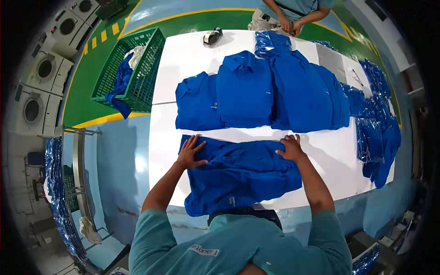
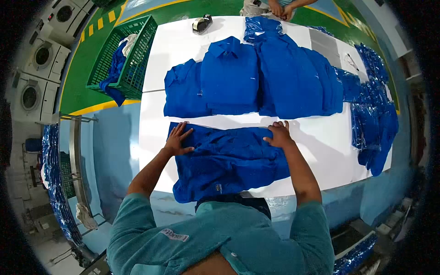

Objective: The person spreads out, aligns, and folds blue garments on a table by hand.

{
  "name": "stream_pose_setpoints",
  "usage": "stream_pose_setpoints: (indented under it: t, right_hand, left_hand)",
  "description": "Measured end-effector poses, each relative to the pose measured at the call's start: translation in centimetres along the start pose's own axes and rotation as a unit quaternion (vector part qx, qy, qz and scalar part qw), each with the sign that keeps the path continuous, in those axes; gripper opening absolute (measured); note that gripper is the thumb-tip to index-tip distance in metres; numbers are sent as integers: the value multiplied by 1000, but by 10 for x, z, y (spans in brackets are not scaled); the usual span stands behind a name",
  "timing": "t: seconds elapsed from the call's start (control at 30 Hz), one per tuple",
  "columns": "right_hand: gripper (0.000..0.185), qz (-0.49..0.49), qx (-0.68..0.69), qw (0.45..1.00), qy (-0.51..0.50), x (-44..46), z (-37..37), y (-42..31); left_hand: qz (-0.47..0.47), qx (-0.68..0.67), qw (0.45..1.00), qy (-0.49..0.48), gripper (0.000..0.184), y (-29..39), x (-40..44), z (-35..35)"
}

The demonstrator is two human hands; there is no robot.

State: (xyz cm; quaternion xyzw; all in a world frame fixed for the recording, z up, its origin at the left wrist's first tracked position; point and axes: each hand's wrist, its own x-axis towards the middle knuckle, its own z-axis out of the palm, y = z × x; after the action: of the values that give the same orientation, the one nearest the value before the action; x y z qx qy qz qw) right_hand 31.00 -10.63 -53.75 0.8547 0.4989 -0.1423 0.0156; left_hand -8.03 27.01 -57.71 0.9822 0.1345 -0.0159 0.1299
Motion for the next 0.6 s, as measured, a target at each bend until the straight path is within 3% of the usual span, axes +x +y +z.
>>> stream_pose_setpoints:
  t: [0.13, 0.33, 0.47, 0.53, 0.6]
  right_hand:
    - [32, -131, 71, 988, 44, -21, -19, 18]
    - [34, -191, 5, 974, 123, -66, -10, 7]
    - [34, -148, 84, 982, 78, -86, 8, 11]
    - [35, -103, 67, 990, 70, -84, -2, 8]
    - [36, -19, 33, 998, 56, -74, -20, 0]
  left_hand:
    - [16, -36, 999, -38, 78, 6, -1, -31]
    - [55, 17, 997, -45, 46, -20, 4, -10]
    - [-81, -182, 980, 27, 31, -12, 16, -24]
    - [-215, -179, 960, 18, 34, -14, 20, -33]
    - [-225, -174, 957, 63, 37, -21, 27, -39]
